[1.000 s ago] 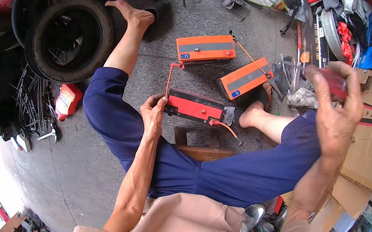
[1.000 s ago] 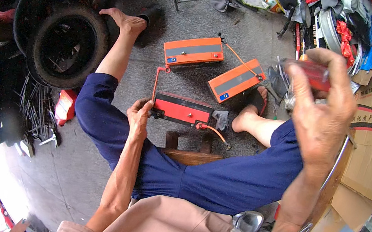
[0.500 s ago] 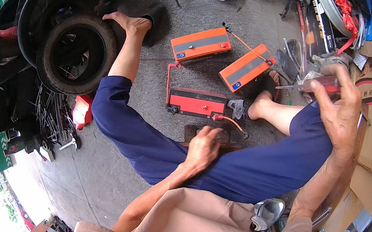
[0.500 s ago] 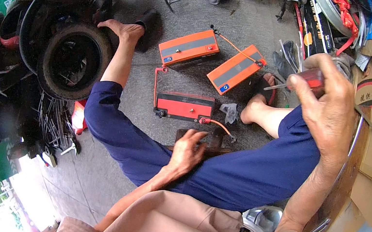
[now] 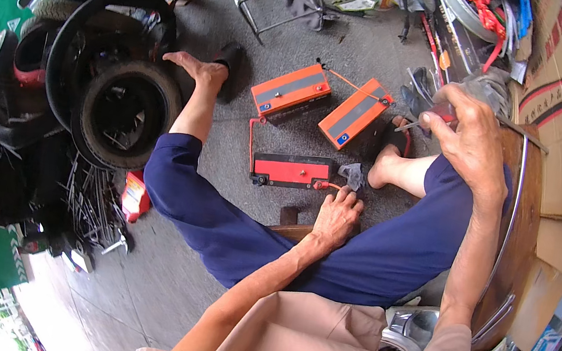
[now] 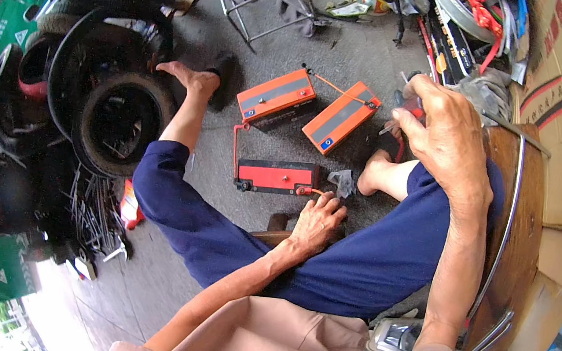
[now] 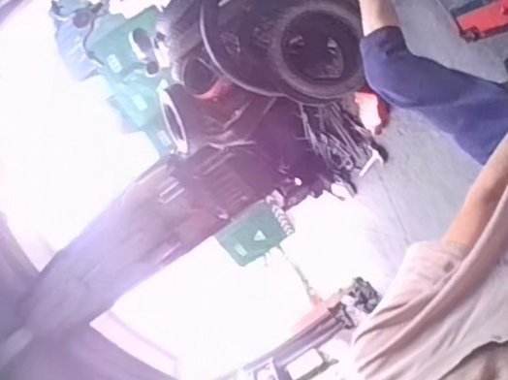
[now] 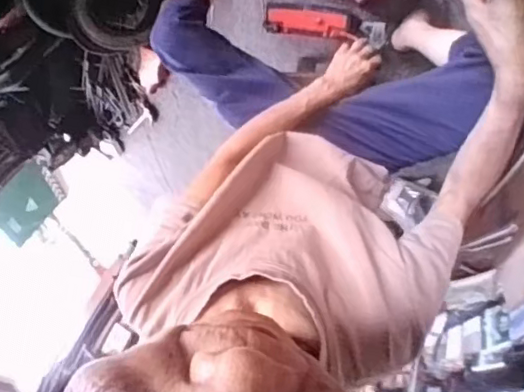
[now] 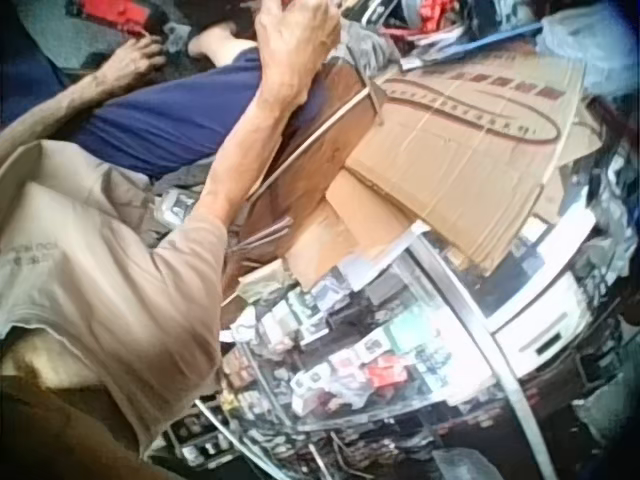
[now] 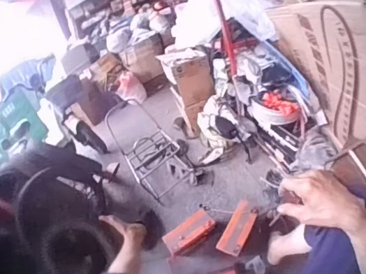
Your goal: The person sits on the floor of a cluttered workshop and uses a screwdriver to manipulate screws on several small orange and red rectangular electronic devices. They repeatedly tighten and loosen screws on the casing of the devices, occasionally adjusting their position or the orientation of the objects.
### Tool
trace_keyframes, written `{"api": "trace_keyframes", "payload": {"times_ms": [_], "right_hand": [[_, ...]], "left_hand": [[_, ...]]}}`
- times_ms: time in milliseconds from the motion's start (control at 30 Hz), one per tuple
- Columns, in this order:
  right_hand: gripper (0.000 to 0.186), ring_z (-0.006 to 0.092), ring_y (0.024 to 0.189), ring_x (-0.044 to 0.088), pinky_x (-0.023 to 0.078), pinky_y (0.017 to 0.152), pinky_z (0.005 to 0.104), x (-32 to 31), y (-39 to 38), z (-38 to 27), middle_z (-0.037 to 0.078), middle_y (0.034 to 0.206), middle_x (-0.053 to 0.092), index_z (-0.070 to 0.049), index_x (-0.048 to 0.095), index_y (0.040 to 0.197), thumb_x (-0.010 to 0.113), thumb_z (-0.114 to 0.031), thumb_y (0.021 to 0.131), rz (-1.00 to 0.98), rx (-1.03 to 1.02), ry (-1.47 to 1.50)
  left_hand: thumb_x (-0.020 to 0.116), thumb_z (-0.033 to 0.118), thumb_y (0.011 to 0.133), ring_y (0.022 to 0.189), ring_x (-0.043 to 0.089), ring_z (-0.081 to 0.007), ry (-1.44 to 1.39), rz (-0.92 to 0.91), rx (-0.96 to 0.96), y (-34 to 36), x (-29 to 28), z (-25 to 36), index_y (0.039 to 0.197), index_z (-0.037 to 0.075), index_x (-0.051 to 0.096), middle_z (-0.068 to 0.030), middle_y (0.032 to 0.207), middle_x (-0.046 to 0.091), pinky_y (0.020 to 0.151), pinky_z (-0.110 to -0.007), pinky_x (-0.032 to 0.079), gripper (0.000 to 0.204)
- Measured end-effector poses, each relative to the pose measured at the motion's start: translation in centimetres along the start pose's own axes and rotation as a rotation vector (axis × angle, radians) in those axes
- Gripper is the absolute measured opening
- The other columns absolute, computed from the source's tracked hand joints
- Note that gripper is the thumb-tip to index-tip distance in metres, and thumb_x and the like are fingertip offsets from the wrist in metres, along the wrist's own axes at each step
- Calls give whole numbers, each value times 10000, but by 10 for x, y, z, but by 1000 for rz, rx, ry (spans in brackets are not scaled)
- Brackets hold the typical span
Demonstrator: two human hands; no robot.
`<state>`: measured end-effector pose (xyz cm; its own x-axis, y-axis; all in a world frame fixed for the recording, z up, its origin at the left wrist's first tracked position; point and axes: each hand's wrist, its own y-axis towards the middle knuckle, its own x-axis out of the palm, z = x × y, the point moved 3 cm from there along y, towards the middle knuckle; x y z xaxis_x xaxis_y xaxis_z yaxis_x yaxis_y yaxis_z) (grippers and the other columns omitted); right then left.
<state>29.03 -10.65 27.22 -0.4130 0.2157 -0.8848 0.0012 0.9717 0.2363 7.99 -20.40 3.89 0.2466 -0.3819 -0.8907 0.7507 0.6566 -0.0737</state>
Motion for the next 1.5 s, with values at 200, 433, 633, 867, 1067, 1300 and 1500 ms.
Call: {"api": "trace_keyframes", "payload": {"times_ms": [200,433,633,867,1067,1300,1500], "right_hand": [[228,338,760,691,520,698,421,0,-17,6,181,840,684,0,625,943,759,-123,805,13,120,23],[231,360,787,689,526,697,431,-6,-23,4,182,857,685,-2,619,947,759,-126,812,3,112,65],[210,377,825,671,518,721,435,-6,-24,-1,166,888,671,-12,627,972,738,-128,836,-106,163,58],[203,362,812,672,525,719,429,-6,-12,-5,152,891,670,-26,636,993,728,-135,849,-129,215,88],[186,368,822,679,523,709,440,-4,-6,3,153,904,683,-33,619,974,721,-135,857,-79,200,72],[214,381,833,674,513,740,435,0,-26,-4,193,884,676,-14,647,981,729,-149,836,-92,249,53],[213,373,785,672,509,709,427,15,-14,-9,201,859,677,13,637,968,734,-105,820,-140,135,-25]], "left_hand": [[695,170,823,1088,589,-299,-148,-67,-110,21,-25,-15,1114,148,725,-71,1064,667,927,-507,462,293],[733,218,843,946,656,-324,-378,21,-241,55,-19,-34,1047,62,768,-122,944,709,831,-436,510,259],[735,177,861,682,618,-119,-873,139,-583,75,-6,-67,1010,-21,745,-143,746,709,648,-335,502,248],[711,99,898,761,595,-92,-1211,180,-743,64,-6,-66,1018,-81,720,-42,813,695,681,-277,498,216],[737,95,844,737,647,-150,-827,-40,-506,58,-13,-59,1040,-32,732,-125,841,719,708,-317,522,233],[730,53,812,949,634,-355,-556,44,-173,31,-31,-42,1114,11,695,-164,1015,672,833,-419,531,307],[723,64,744,1166,546,-376,-232,294,-123,5,-48,-44,1230,33,619,-169,1246,594,987,-494,446,498]]}}
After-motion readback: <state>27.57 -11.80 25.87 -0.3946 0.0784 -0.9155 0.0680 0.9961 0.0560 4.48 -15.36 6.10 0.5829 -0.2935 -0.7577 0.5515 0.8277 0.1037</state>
